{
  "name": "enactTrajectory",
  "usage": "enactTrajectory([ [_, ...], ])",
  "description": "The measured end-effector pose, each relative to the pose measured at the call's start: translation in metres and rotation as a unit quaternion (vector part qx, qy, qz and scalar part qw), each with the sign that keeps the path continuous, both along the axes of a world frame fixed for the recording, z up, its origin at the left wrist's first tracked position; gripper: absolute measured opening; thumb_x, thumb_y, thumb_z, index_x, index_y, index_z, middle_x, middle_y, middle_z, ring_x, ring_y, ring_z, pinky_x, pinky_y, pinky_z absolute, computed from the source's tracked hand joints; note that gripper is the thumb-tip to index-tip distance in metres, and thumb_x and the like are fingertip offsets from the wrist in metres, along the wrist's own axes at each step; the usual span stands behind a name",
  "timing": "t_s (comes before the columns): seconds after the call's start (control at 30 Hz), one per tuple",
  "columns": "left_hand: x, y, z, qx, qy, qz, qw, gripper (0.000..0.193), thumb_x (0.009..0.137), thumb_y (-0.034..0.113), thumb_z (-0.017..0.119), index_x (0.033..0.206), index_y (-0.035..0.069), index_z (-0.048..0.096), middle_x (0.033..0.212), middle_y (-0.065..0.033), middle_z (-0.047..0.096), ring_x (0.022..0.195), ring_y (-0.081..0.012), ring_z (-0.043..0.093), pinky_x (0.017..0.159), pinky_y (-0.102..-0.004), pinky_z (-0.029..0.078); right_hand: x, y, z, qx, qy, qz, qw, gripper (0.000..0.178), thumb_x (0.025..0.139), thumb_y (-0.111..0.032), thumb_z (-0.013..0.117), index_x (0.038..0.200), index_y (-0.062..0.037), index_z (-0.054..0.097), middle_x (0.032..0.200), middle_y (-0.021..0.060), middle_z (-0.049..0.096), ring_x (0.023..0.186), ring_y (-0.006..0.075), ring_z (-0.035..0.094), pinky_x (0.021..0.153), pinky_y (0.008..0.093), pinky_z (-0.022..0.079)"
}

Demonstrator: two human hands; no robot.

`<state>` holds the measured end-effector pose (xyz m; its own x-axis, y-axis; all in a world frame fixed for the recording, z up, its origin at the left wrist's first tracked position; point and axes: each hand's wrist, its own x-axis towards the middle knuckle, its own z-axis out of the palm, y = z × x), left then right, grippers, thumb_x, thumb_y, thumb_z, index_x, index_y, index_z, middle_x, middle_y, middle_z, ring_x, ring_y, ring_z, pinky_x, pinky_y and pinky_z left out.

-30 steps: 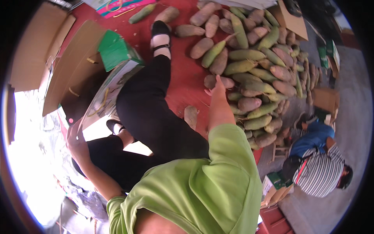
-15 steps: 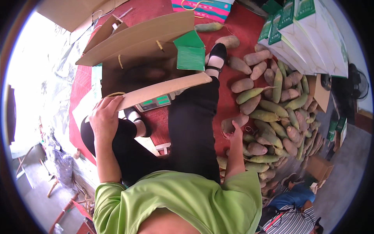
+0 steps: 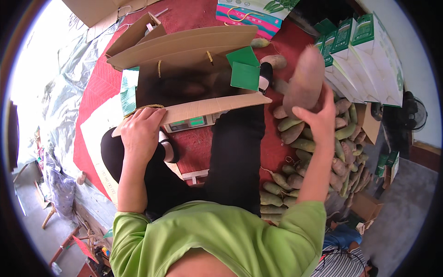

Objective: Sorting and packaging vegetables into boxes on a scale.

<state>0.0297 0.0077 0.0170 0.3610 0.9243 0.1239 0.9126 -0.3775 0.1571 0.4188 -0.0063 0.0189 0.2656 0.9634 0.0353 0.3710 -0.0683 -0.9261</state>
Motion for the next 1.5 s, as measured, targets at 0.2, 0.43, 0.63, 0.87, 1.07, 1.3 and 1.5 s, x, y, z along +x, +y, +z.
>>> enactTrajectory([
  [0.2, 0.0, 0.001, 0.0, -0.002, 0.015, 0.0, 1.0, 0.024, 0.075, 0.011, 0.058, 0.098, 0.013, 0.066, 0.091, -0.0013, 0.063, 0.092, -0.0207, 0.062, 0.079, -0.0349, 0.05, -0.081, 0.077, 0.075, 0.043, -0.249, 0.258, 0.933, 0.077, 0.056, -0.013, 0.076, 0.129, -0.0107, 0.049, 0.123, 0.0108, 0.056, 0.115, 0.0295, 0.053, 0.097, 0.0385, 0.043],
  [0.43, -0.001, 0.004, -0.002, 0.002, 0.016, -0.003, 1.0, 0.02, 0.077, 0.015, 0.057, 0.095, 0.014, 0.066, 0.092, -0.0005, 0.063, 0.092, -0.0204, 0.063, 0.077, -0.0341, 0.05, -0.175, 0.131, 0.021, -0.102, -0.463, 0.445, 0.759, 0.074, 0.055, -0.01, 0.076, 0.125, -0.0095, 0.051, 0.119, 0.0114, 0.058, 0.113, 0.0316, 0.054, 0.09, 0.0416, 0.047],
  [0.63, -0.002, 0.002, -0.003, 0.003, 0.008, -0.015, 1.0, 0.018, 0.077, 0.013, 0.057, 0.093, 0.014, 0.066, 0.093, 0.0, 0.064, 0.093, -0.0201, 0.063, 0.077, -0.0343, 0.051, -0.209, 0.152, -0.017, -0.19, -0.486, 0.501, 0.691, 0.08, 0.054, -0.014, 0.082, 0.127, -0.0098, 0.05, 0.119, 0.0116, 0.059, 0.114, 0.032, 0.055, 0.092, 0.0418, 0.047],
  [0.87, 0.003, 0.006, -0.003, -0.007, 0.011, 0.007, 1.0, 0.018, 0.079, 0.011, 0.057, 0.094, 0.016, 0.066, 0.091, -0.0003, 0.065, 0.091, -0.0221, 0.064, 0.079, -0.0366, 0.05, -0.205, 0.158, -0.04, -0.092, -0.413, 0.472, 0.774, 0.081, 0.06, -0.009, 0.079, 0.135, -0.0091, 0.046, 0.124, 0.0165, 0.058, 0.117, 0.0325, 0.054, 0.099, 0.0411, 0.044],
  [1.07, 0.005, 0.002, -0.001, 0.0, 0.01, 0.031, 0.999, 0.019, 0.083, 0.011, 0.057, 0.097, 0.017, 0.068, 0.088, -0.0028, 0.064, 0.084, -0.0261, 0.064, 0.071, -0.0378, 0.051, -0.141, 0.124, 0.028, 0.093, -0.17, 0.34, 0.92, 0.043, 0.076, -0.018, 0.069, 0.117, -0.0052, 0.06, 0.102, 0.0114, 0.068, 0.088, 0.018, 0.065, 0.078, 0.0304, 0.052],
  [1.3, 0.013, 0.001, -0.001, -0.006, 0.001, 0.019, 1.0, 0.019, 0.087, 0.011, 0.056, 0.101, 0.014, 0.068, 0.091, -0.0043, 0.065, 0.082, -0.0266, 0.064, 0.067, -0.0374, 0.051, 0.009, -0.015, -0.052, 0.076, 0.01, -0.026, 0.997, 0.025, 0.084, -0.009, 0.063, 0.109, -0.0053, 0.065, 0.093, 0.011, 0.068, 0.085, 0.0125, 0.066, 0.077, 0.0272, 0.052],
  [1.5, 0.007, 0.002, -0.01, -0.007, -0.022, 0.008, 1.0, 0.018, 0.09, 0.014, 0.055, 0.101, 0.012, 0.068, 0.094, -0.0055, 0.067, 0.083, -0.0257, 0.066, 0.068, -0.0355, 0.051, 0.066, -0.201, -0.206, -0.156, -0.219, -0.098, 0.958, 0.021, 0.08, -0.012, 0.06, 0.098, -0.0048, 0.066, 0.087, 0.017, 0.068, 0.079, 0.0338, 0.066, 0.071, 0.0418, 0.052],
])
